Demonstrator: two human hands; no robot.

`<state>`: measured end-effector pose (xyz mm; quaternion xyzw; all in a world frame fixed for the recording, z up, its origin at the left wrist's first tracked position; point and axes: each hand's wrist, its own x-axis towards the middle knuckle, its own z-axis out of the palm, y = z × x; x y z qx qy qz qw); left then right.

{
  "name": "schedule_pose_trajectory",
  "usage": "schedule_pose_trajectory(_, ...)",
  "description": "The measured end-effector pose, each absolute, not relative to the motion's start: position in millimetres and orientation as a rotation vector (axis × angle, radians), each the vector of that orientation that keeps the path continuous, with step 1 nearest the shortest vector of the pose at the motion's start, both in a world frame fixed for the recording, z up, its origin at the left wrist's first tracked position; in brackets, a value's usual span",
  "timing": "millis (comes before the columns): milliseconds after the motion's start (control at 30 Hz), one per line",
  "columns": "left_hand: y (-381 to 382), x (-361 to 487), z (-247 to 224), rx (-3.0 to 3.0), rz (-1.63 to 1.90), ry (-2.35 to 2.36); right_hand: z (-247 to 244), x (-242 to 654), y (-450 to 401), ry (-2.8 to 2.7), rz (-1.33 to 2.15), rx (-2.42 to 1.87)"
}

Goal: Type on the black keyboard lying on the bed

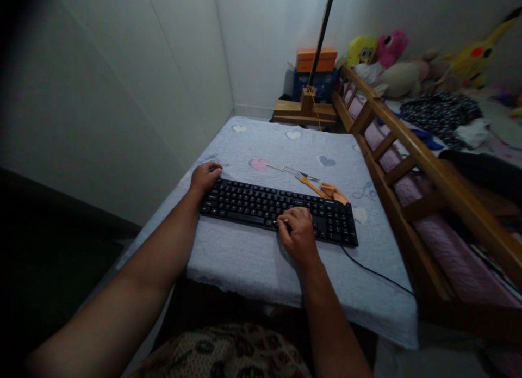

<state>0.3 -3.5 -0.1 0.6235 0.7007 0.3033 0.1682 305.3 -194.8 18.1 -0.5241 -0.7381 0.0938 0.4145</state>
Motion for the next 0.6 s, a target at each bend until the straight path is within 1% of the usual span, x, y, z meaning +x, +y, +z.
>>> schedule_pose_trajectory(600,-4.1,-2.8,-2.9,1.736,0.919,1.933,14.8,305.3,-194.3,-1.813,0.146,-1.361)
